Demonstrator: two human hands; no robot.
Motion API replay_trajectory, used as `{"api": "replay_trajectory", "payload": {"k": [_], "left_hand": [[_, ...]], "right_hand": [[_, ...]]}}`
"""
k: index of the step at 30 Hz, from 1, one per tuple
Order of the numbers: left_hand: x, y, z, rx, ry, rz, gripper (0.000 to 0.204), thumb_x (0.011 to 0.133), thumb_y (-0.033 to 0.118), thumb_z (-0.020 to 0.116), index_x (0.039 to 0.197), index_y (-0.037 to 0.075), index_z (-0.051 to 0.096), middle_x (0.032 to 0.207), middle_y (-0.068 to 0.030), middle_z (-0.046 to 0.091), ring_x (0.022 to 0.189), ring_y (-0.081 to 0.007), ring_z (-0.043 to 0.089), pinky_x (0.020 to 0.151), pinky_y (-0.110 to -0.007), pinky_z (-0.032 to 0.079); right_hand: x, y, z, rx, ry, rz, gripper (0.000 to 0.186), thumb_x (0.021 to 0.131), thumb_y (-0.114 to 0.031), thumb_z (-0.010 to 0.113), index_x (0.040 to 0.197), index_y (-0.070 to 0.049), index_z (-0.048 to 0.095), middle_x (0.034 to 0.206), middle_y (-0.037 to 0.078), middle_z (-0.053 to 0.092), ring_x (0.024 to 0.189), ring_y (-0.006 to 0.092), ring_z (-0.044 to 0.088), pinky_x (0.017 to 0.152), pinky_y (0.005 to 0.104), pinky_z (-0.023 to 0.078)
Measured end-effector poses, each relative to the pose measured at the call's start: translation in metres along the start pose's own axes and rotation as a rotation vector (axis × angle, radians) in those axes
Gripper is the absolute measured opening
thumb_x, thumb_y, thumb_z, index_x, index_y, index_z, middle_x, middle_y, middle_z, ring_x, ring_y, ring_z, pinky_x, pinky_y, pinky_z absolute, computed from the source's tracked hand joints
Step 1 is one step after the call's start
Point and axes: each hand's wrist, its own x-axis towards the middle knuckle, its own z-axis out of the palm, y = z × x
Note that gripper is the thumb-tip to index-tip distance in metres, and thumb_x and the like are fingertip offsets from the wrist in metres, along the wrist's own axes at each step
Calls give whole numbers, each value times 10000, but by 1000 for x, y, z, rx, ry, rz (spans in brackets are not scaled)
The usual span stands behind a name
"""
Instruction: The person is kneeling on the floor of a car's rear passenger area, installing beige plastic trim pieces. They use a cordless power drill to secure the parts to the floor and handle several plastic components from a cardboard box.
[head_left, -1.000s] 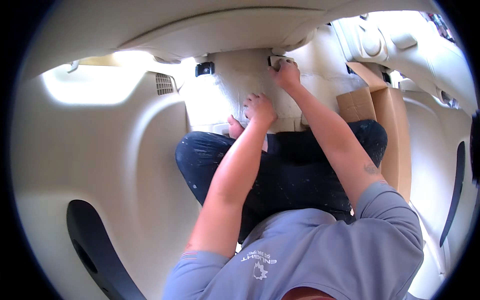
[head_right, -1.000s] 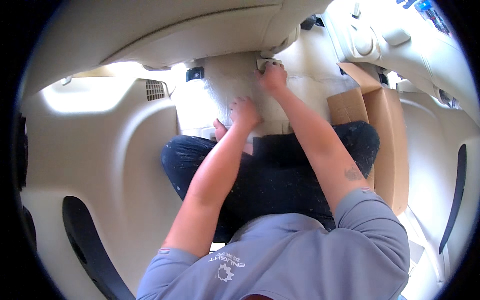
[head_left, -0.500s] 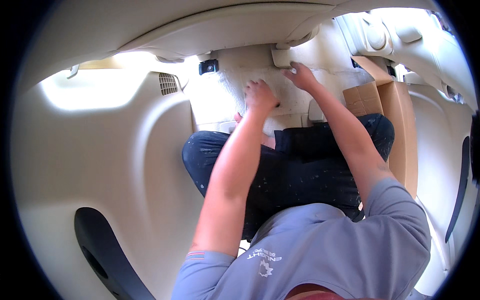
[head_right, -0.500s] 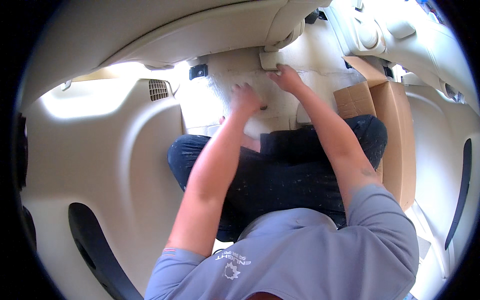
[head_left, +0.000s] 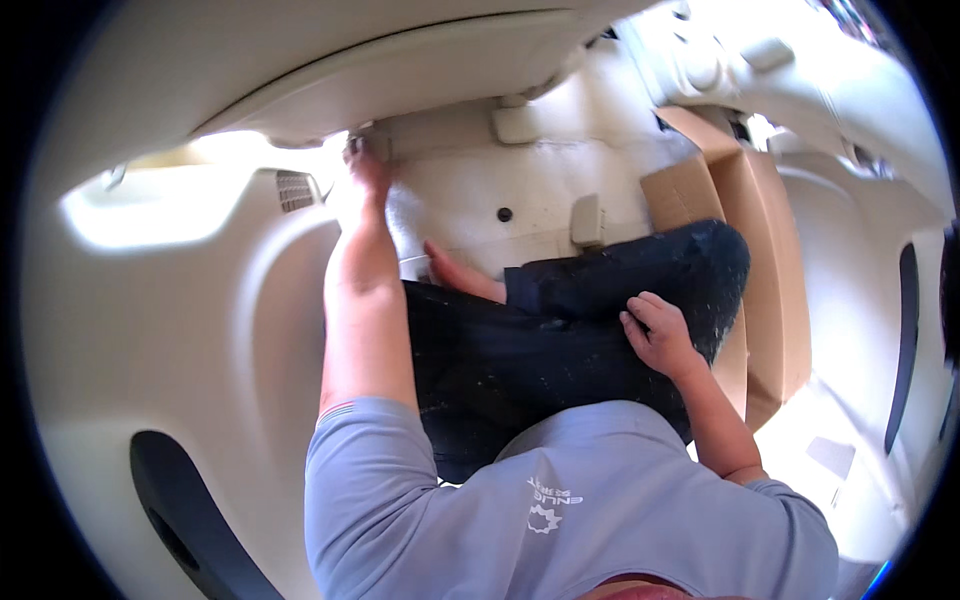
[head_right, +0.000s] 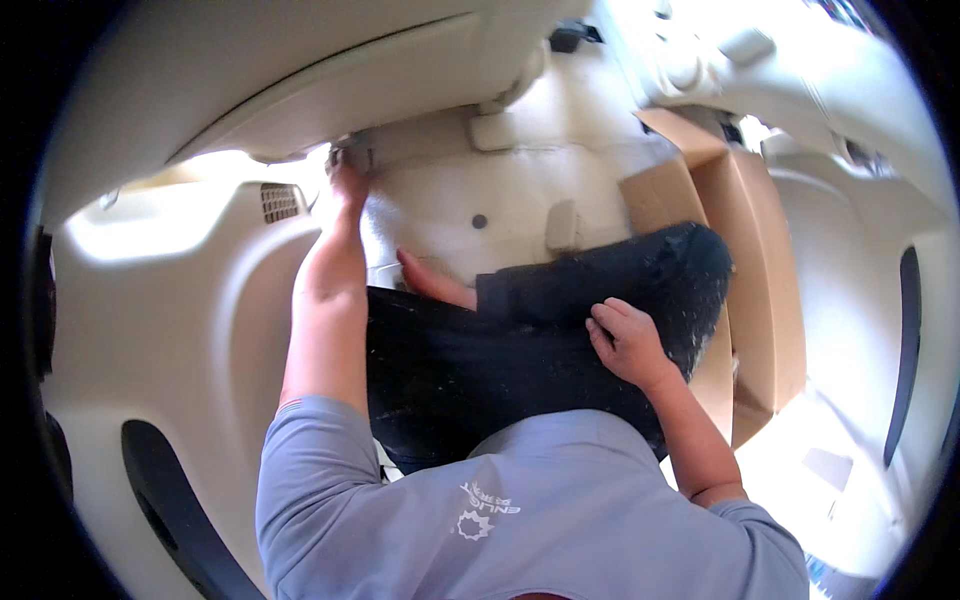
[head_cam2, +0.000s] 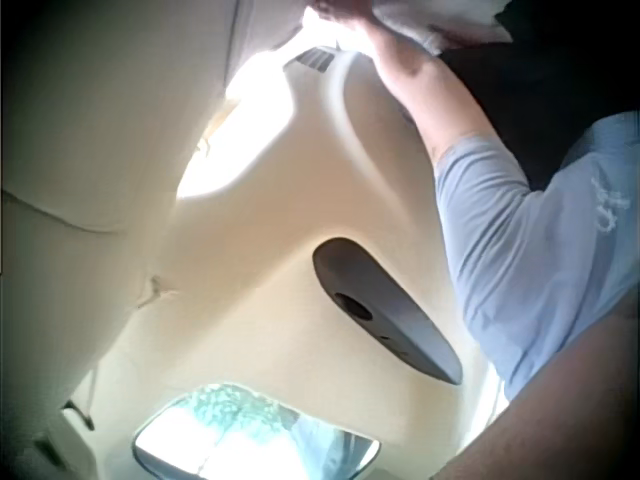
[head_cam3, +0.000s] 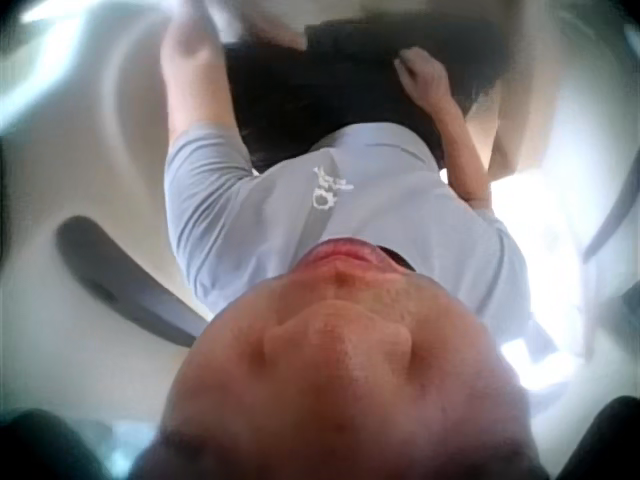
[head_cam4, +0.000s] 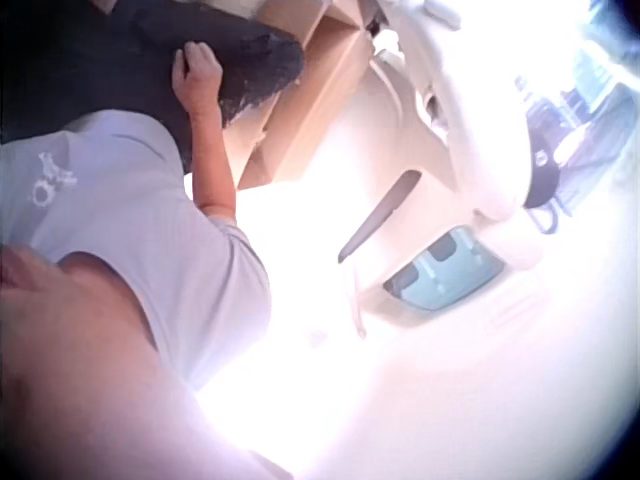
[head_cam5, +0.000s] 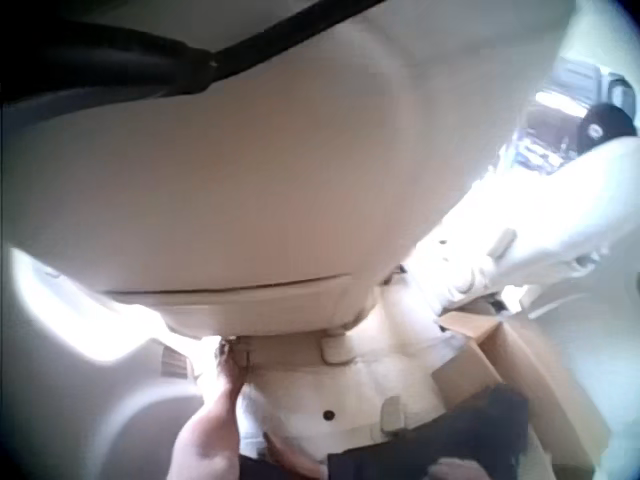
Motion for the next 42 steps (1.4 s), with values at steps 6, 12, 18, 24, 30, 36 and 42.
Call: {"api": "replay_trajectory", "payload": {"k": [6,12,18,24,30,36,42], "left_hand": [[7,-34,-12,-26,-2,68,509,815,383,753,1200,54,692,1311,-184,640,1197,-372,604,1047,-451,476],[-2,-19,32,203,-101,-26,623,801,545,738,1134,19,713,1092,-224,715,1102,-410,653,981,-460,503],[26,-83,1,267,-125,-56,602,847,538,701,1099,-8,720,1089,-212,734,985,-408,704,842,-507,561],[-11,-1,-3,224,-212,-93,618,816,522,656,1035,-52,727,1130,-289,693,1083,-444,657,969,-515,497],[-15,20,-30,325,-376,309,600,857,479,688,1028,-95,723,1099,-314,691,1082,-433,663,962,-477,499],[-101,99,-39,7,-456,294,516,866,360,747,1152,-67,697,1166,-268,697,1129,-395,655,992,-442,490],[-153,131,-56,-9,-511,285,492,867,340,753,1170,-44,698,1156,-253,704,1096,-388,665,972,-440,503]], "right_hand": [[-53,20,-53,-24,275,220,54,884,7,652,916,21,611,766,165,548,696,326,580,619,375,460],[-122,47,-44,-67,402,280,29,888,23,641,908,22,620,749,148,549,682,310,580,618,368,463],[-143,66,-64,-182,479,276,33,851,7,638,844,-5,608,738,187,552,696,379,581,627,427,469],[-228,157,-119,-364,639,758,174,862,-98,650,990,18,665,956,239,674,914,417,652,810,451,523],[-273,209,-111,-70,166,1086,545,858,-233,719,1288,69,570,1223,275,657,1150,397,629,1003,422,481],[-271,236,-100,60,147,1128,623,827,-333,776,1267,60,575,1183,277,674,1130,383,646,979,416,495],[-259,236,-124,336,294,1014,456,886,-239,742,1213,53,615,1108,188,710,1017,271,691,928,378,537]]}}
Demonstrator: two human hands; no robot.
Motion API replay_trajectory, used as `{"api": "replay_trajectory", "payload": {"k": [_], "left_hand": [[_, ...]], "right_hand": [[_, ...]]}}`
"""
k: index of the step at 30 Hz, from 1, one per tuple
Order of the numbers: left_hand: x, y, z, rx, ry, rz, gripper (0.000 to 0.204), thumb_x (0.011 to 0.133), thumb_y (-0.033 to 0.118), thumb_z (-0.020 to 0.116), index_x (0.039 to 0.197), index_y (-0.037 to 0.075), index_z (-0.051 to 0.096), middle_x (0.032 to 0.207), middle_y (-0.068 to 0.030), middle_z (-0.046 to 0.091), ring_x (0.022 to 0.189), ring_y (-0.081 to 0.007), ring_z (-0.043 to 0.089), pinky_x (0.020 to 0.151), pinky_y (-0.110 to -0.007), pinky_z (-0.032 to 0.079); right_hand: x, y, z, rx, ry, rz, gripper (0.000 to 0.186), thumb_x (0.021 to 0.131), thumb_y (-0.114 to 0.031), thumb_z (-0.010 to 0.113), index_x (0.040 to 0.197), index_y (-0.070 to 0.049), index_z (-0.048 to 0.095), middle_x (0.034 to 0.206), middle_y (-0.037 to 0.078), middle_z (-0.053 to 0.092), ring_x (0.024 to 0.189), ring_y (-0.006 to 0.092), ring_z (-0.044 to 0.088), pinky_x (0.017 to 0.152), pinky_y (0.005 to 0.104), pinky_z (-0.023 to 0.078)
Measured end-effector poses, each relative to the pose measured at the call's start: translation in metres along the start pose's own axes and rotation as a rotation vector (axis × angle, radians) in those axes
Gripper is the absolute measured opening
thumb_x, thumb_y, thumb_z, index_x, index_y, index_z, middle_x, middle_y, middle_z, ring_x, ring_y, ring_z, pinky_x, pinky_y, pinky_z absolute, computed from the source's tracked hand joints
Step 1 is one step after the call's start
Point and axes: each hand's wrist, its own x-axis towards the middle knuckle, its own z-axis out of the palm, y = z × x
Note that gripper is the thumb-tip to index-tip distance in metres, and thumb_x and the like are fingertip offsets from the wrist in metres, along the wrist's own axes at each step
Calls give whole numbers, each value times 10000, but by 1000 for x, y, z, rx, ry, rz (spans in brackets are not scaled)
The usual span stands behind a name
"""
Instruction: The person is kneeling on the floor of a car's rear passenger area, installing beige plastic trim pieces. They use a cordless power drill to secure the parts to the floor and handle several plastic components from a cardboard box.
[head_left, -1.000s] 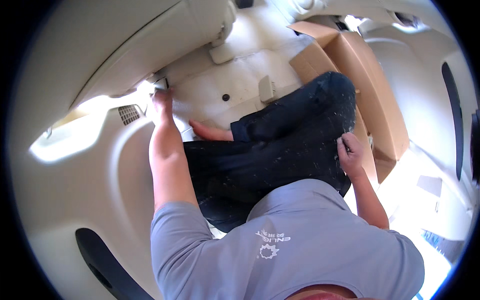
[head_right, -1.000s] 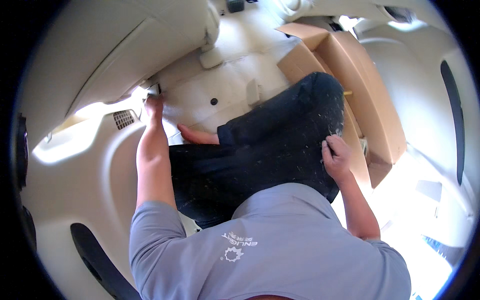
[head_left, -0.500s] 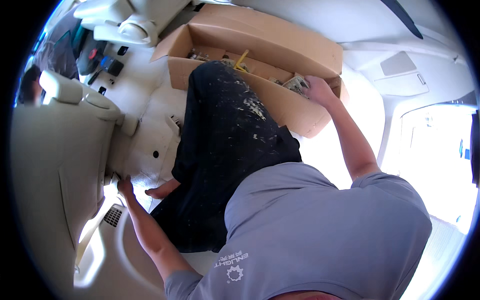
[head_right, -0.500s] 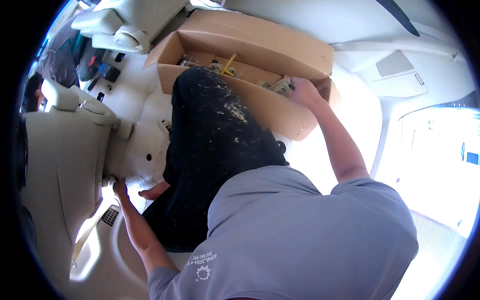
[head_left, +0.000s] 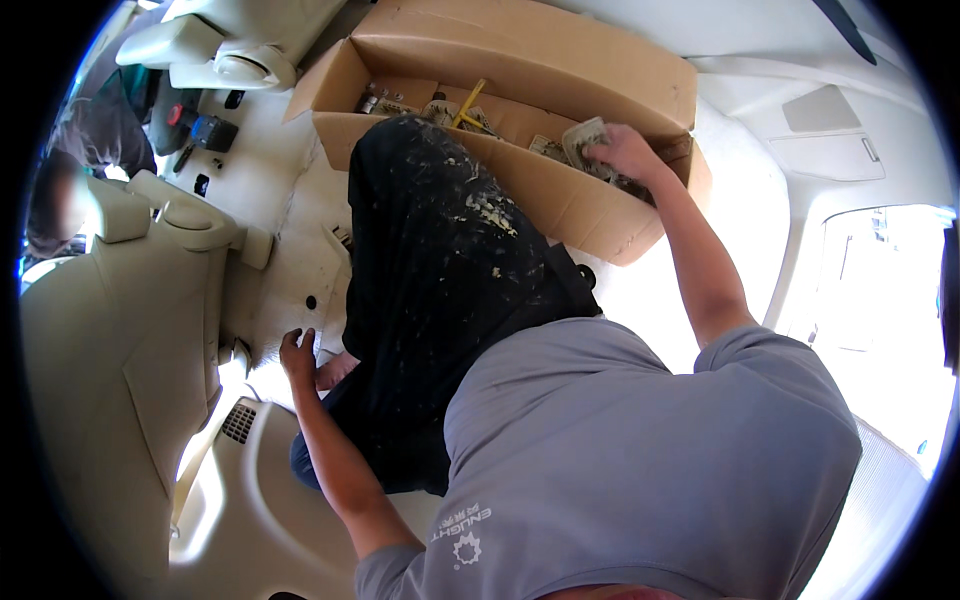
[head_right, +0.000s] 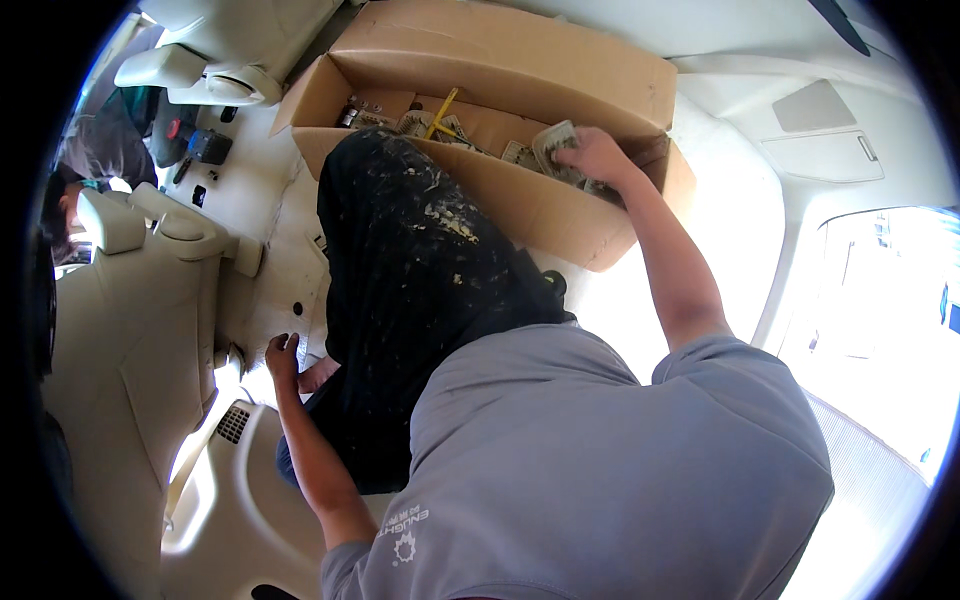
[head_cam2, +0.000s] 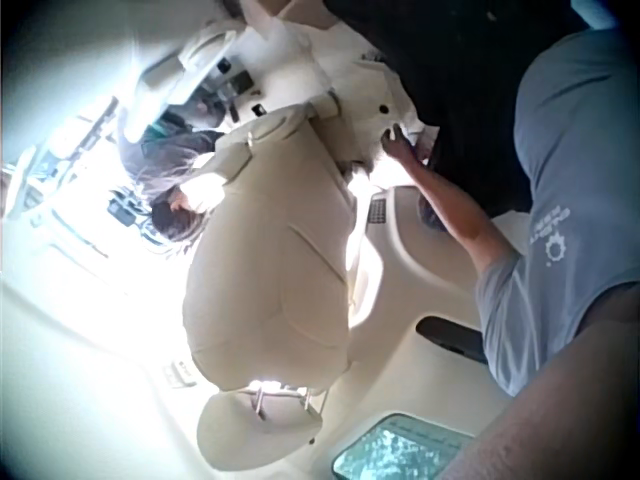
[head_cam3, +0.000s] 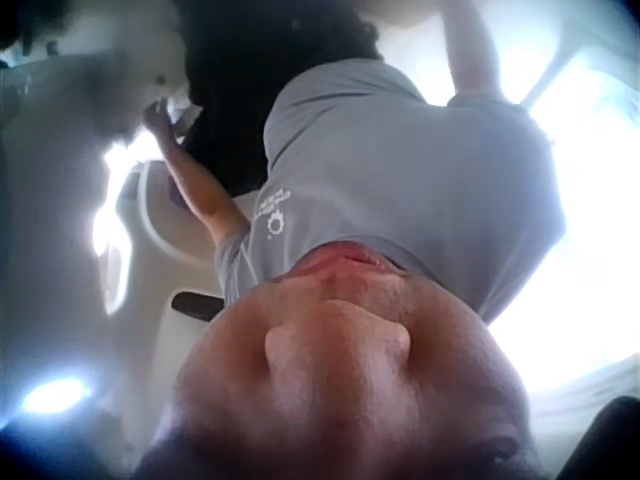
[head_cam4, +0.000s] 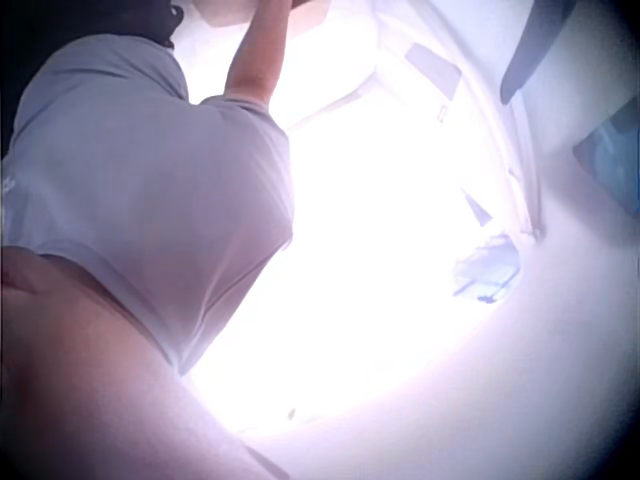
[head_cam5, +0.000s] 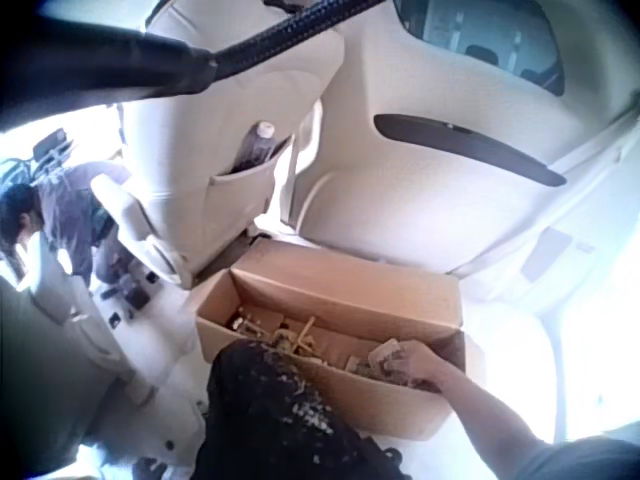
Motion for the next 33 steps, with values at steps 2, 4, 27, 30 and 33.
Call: {"api": "replay_trajectory", "payload": {"k": [2,4,27,30,33], "left_hand": [[-8,9,1,-103,27,19,447,891,306,734,1173,-38,699,1152,-228,713,1082,-350,676,960,-421,510],[-21,27,1,-263,95,56,398,920,274,709,1172,-33,698,1144,-205,720,1072,-311,683,940,-401,522],[-186,236,32,-1575,-698,221,515,951,348,640,1263,-61,612,1351,-226,590,1155,-307,628,1036,-394,469],[-171,226,29,-1240,-788,388,489,909,301,699,1247,-47,634,1296,-194,624,1165,-284,622,1021,-375,468],[-175,232,-1,-1146,-730,284,424,852,223,756,1194,-16,679,1207,-150,664,1125,-237,627,981,-347,475]], "right_hand": [[-6,-8,-5,761,19,80,389,925,-202,718,1241,6,630,1046,101,731,951,179,704,861,332,576],[-13,-38,-6,986,21,9,331,943,-159,714,1229,-7,644,1091,65,721,990,144,687,892,329,567],[35,51,-11,-477,9,-54,804,788,-325,800,1419,55,478,1344,295,586,1242,402,580,1064,424,467],[45,84,9,-614,38,-94,902,740,-339,821,1454,40,421,1314,289,607,1226,405,592,1041,436,484],[50,62,19,-582,17,32,932,707,-351,838,1441,23,403,1320,293,596,1242,398,580,1040,439,486]]}}
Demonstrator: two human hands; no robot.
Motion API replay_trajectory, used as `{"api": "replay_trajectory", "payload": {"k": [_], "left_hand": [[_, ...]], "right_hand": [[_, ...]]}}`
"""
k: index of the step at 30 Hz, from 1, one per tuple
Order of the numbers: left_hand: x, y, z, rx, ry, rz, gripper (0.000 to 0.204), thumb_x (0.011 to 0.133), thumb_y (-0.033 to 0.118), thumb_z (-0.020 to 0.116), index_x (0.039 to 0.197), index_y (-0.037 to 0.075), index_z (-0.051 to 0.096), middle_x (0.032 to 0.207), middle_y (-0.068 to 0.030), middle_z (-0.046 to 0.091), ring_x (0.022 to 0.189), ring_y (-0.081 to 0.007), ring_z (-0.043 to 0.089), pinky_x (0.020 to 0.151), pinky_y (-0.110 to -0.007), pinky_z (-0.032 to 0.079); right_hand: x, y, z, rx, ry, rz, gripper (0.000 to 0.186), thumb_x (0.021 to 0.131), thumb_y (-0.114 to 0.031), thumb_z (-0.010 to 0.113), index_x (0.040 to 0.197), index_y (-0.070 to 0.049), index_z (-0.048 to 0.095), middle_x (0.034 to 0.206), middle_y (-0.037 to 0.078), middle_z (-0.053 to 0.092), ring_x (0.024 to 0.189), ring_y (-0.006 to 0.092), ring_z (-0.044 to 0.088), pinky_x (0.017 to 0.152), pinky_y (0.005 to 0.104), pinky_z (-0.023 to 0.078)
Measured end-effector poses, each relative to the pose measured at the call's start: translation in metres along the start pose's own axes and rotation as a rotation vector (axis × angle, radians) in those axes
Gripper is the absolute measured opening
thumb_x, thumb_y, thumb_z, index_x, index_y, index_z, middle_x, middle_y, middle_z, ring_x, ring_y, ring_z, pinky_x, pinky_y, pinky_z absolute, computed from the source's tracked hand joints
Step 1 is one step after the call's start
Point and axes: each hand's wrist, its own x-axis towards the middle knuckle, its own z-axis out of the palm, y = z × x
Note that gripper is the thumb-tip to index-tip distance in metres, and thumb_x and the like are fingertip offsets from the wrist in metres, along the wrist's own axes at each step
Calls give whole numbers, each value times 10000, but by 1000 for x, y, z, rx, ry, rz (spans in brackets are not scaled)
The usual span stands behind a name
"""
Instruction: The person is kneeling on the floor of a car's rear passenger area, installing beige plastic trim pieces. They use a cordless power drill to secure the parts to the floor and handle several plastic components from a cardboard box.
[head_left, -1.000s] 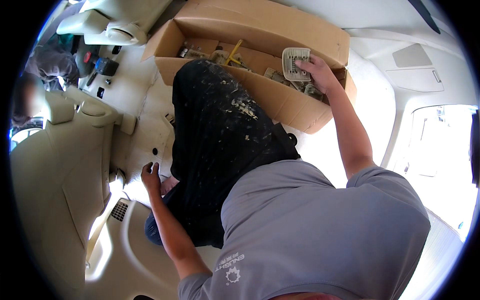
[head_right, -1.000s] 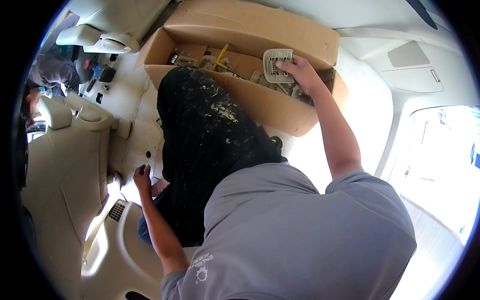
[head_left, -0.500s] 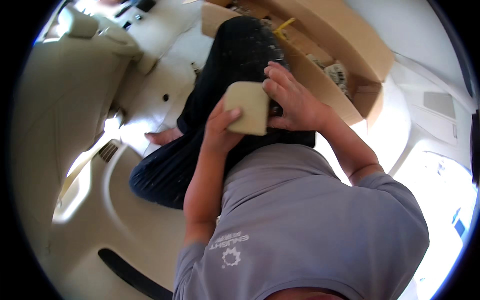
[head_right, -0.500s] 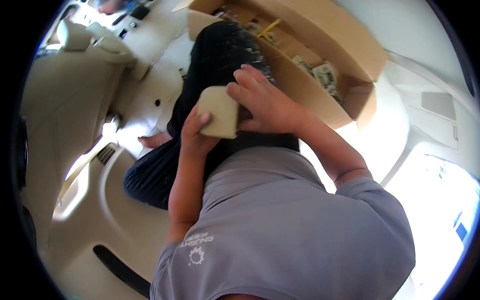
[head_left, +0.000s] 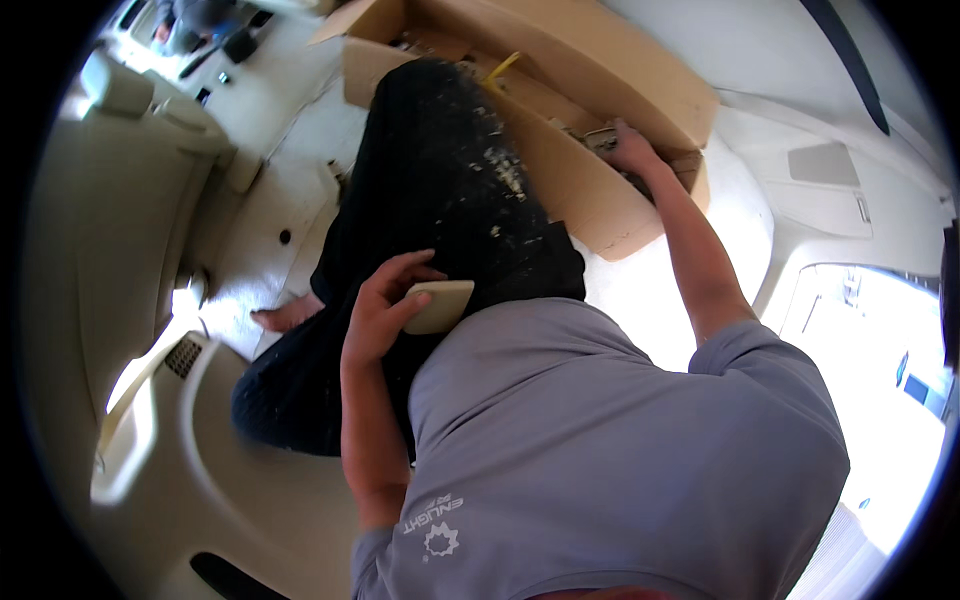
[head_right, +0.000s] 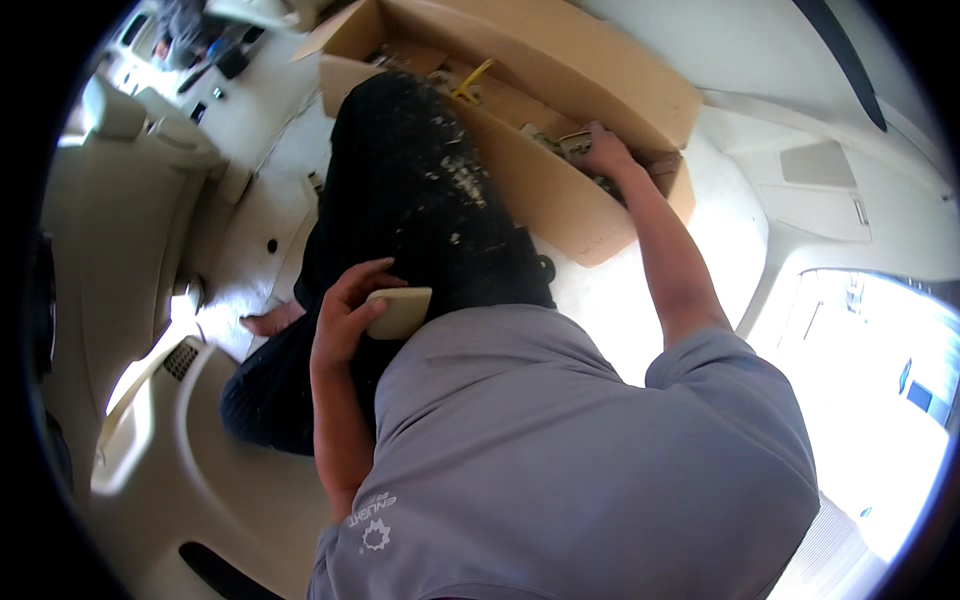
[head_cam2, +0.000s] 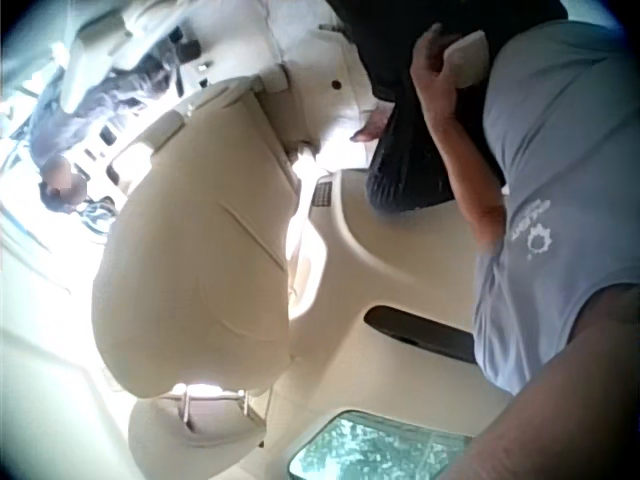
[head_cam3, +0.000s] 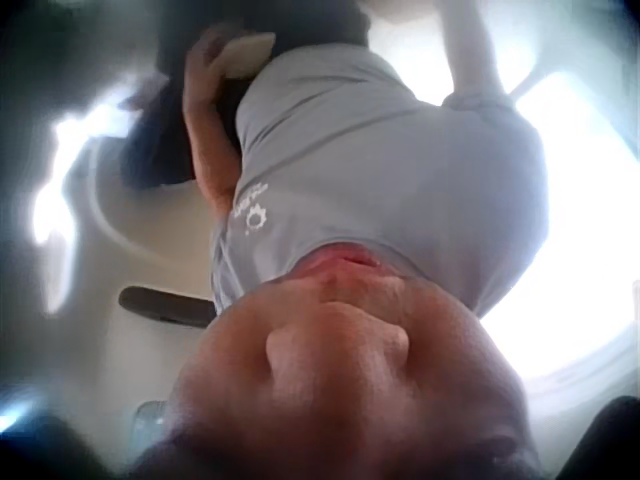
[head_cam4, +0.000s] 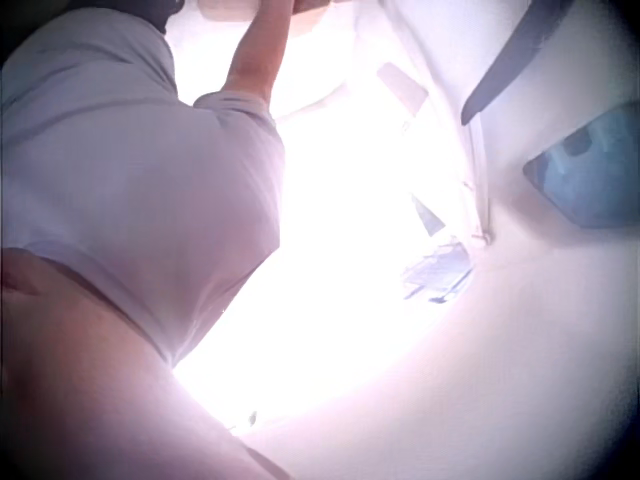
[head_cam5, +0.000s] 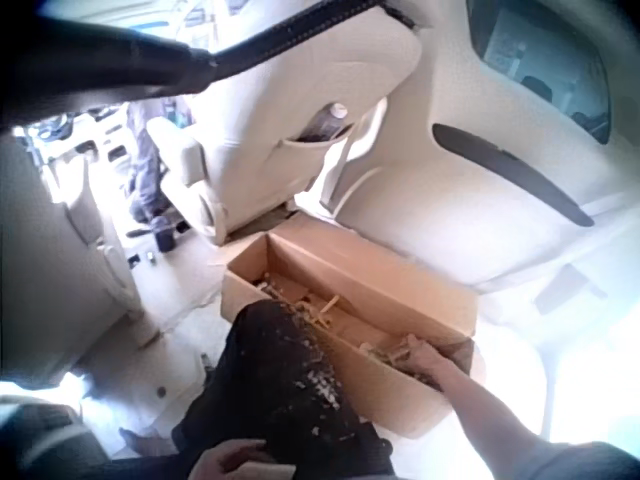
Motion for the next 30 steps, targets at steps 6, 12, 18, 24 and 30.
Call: {"api": "replay_trajectory", "payload": {"k": [6,12,18,24,30], "left_hand": [[-21,0,-21,624,-77,0,376,838,154,761,1194,51,697,1098,-80,669,977,-178,628,912,-306,487],[-17,-11,0,-593,330,56,306,1003,186,601,1251,8,596,1115,-97,659,1036,-211,651,933,-352,523],[11,16,17,-956,305,122,258,1024,156,535,1228,1,566,1172,-145,652,1075,-259,657,967,-413,539],[-2,-13,-5,-888,360,132,260,1006,174,546,1201,5,575,1176,-150,658,1087,-284,658,980,-444,538],[-14,-44,-22,-1045,325,124,328,996,210,563,1236,-11,597,1218,-143,669,1130,-287,653,1022,-456,507]], "right_hand": [[-36,-39,-37,-66,423,101,1000,708,-414,840,1486,16,384,1328,311,576,1222,434,586,1027,468,492],[-104,-183,-100,557,639,-253,863,675,-409,893,1340,23,551,1220,239,600,1091,357,635,938,409,528],[-152,-285,-57,360,287,-681,765,716,-433,892,1256,26,605,1105,178,635,1023,281,652,856,350,527],[-172,-290,-11,837,-133,-567,538,851,-250,806,1247,44,590,1021,188,668,895,255,667,792,330,530],[-187,-300,-41,610,-356,-661,357,838,-123,736,1138,31,621,857,161,678,797,297,683,744,383,534]]}}
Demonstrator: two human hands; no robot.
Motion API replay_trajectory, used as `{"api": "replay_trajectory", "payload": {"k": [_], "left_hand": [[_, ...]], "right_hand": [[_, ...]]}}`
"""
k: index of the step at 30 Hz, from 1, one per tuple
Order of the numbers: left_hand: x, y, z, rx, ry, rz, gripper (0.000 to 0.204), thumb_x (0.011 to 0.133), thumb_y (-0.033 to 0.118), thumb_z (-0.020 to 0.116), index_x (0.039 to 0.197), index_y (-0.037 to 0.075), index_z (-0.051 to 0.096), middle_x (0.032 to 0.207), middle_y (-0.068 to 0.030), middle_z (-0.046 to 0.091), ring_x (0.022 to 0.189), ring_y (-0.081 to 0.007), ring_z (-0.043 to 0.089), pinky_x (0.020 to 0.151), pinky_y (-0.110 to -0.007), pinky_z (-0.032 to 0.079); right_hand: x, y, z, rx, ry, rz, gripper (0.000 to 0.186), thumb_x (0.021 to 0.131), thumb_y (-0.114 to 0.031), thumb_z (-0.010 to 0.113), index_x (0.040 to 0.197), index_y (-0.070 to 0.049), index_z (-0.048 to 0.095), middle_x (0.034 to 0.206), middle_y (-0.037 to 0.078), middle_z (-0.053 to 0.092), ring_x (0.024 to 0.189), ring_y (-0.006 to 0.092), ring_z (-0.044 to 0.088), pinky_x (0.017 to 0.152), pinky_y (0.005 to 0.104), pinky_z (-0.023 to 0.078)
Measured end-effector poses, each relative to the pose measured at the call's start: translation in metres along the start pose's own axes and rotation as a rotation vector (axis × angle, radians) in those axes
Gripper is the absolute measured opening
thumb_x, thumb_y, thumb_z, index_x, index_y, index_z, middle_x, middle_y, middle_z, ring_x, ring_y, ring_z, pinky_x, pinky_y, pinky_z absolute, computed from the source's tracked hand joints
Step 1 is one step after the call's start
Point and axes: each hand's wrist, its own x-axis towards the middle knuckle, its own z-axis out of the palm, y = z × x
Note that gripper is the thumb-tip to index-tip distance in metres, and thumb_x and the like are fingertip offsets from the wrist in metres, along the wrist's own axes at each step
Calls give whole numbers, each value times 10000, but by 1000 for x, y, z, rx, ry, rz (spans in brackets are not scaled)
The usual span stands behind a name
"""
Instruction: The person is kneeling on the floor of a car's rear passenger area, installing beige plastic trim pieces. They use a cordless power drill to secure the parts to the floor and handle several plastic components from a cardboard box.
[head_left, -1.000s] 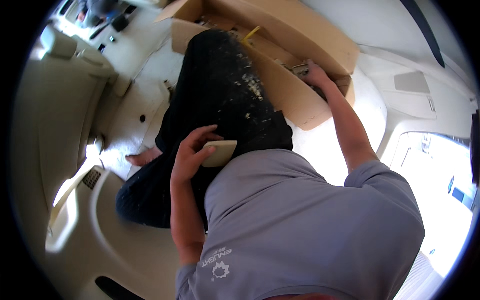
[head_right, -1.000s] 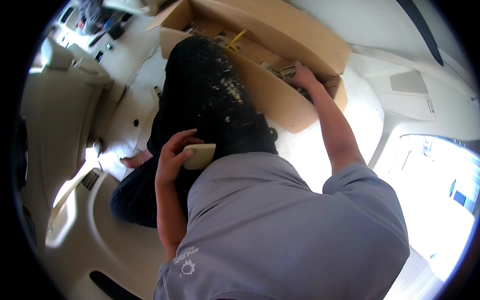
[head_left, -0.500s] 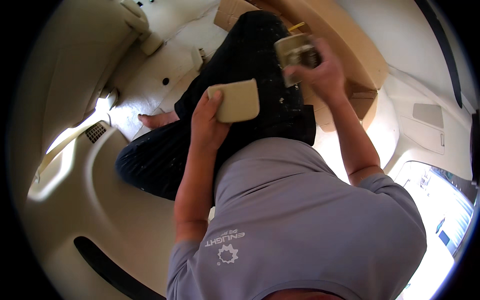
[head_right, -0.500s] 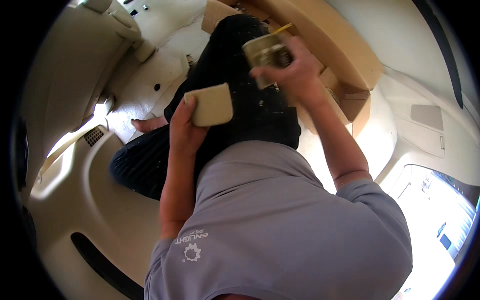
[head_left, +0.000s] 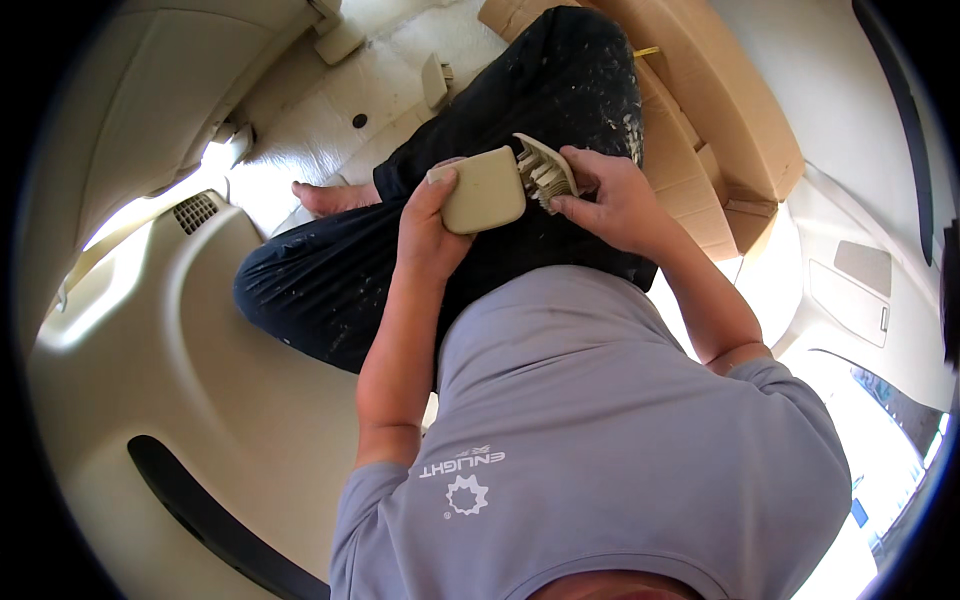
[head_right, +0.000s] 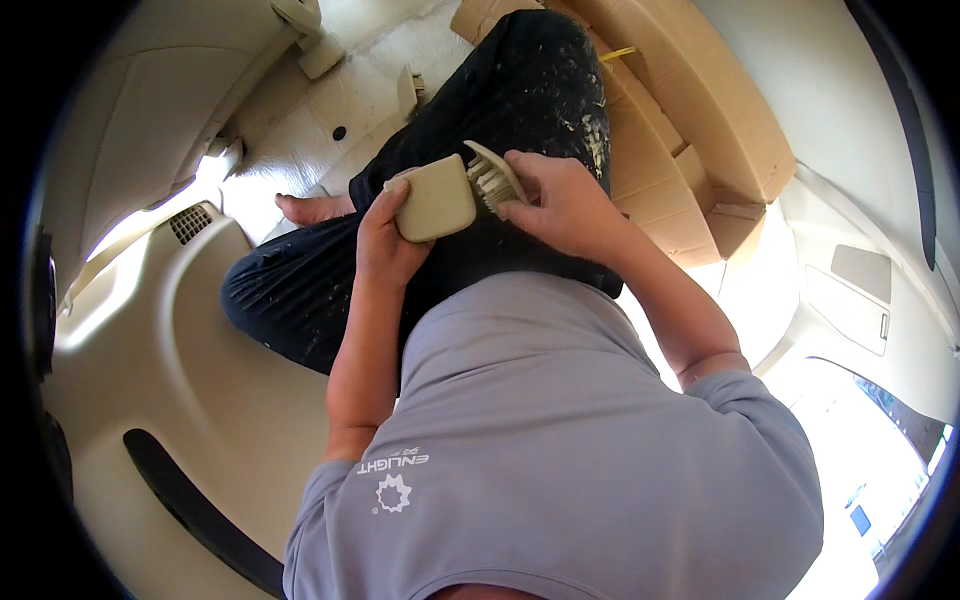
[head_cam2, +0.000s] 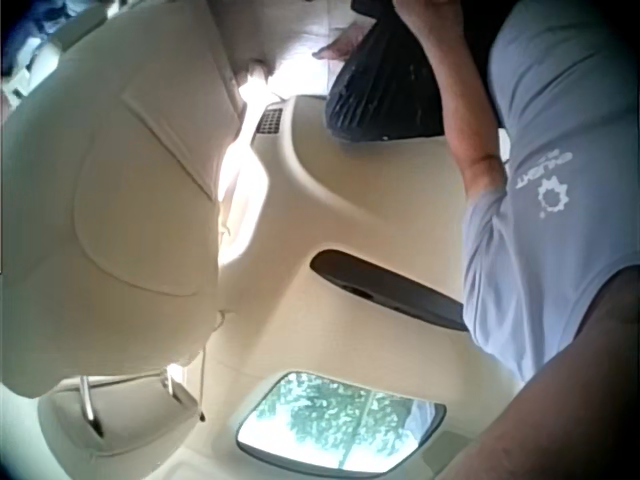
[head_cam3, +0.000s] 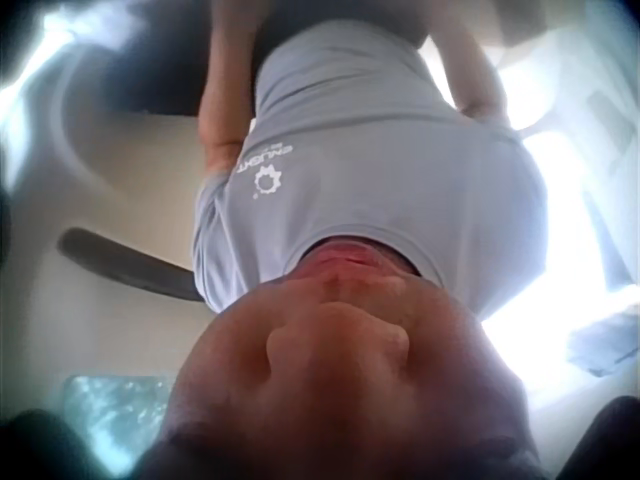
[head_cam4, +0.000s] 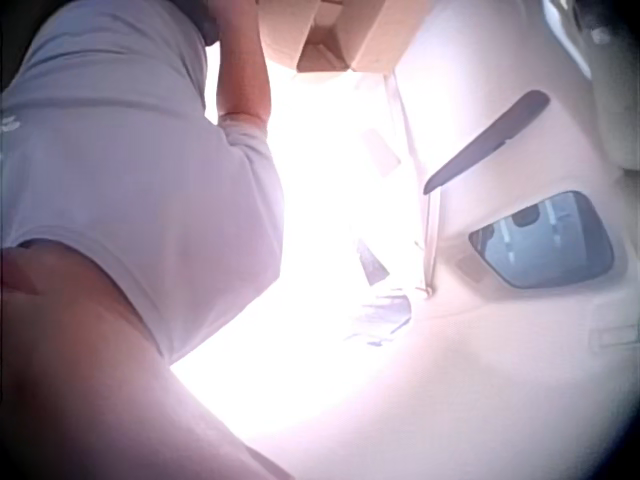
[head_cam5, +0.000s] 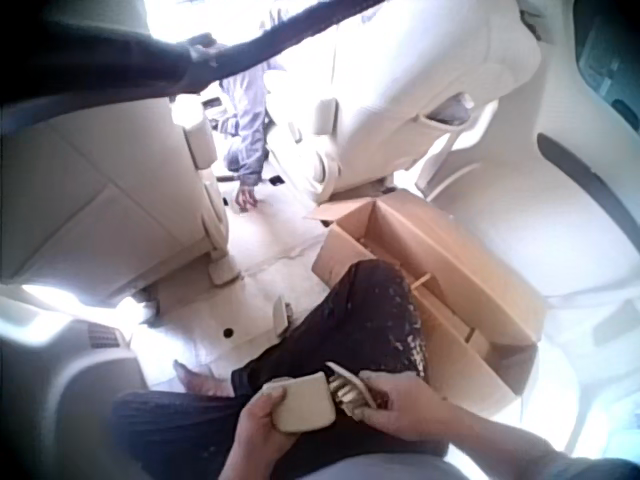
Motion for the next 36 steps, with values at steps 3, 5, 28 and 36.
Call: {"api": "replay_trajectory", "payload": {"k": [3,5,28,36], "left_hand": [[-9,5,8,94,37,30,278,998,204,579,1194,9,601,1177,-131,670,1090,-256,657,969,-422,537],[-7,-1,-5,123,85,78,275,1001,199,586,1196,6,606,1168,-125,676,1079,-252,662,960,-415,542],[-26,11,0,415,169,153,292,942,169,684,1164,-2,602,1087,-102,661,989,-197,653,893,-344,547],[-17,8,44,236,175,284,364,945,142,681,1248,-8,546,1172,-132,642,1076,-248,649,970,-395,537]], "right_hand": [[-11,-5,9,-599,142,-367,269,786,-85,694,1044,-21,653,773,108,649,763,316,657,739,408,520],[-10,13,30,-693,215,-593,227,759,-97,664,984,-67,665,712,71,617,732,313,630,729,418,505],[13,37,48,301,121,210,1202,697,-321,937,1497,194,203,1425,305,482,1318,310,523,1099,352,427],[43,22,-21,1103,-21,254,716,831,4,763,1430,103,385,1319,197,608,1205,244,615,1038,350,495]]}}
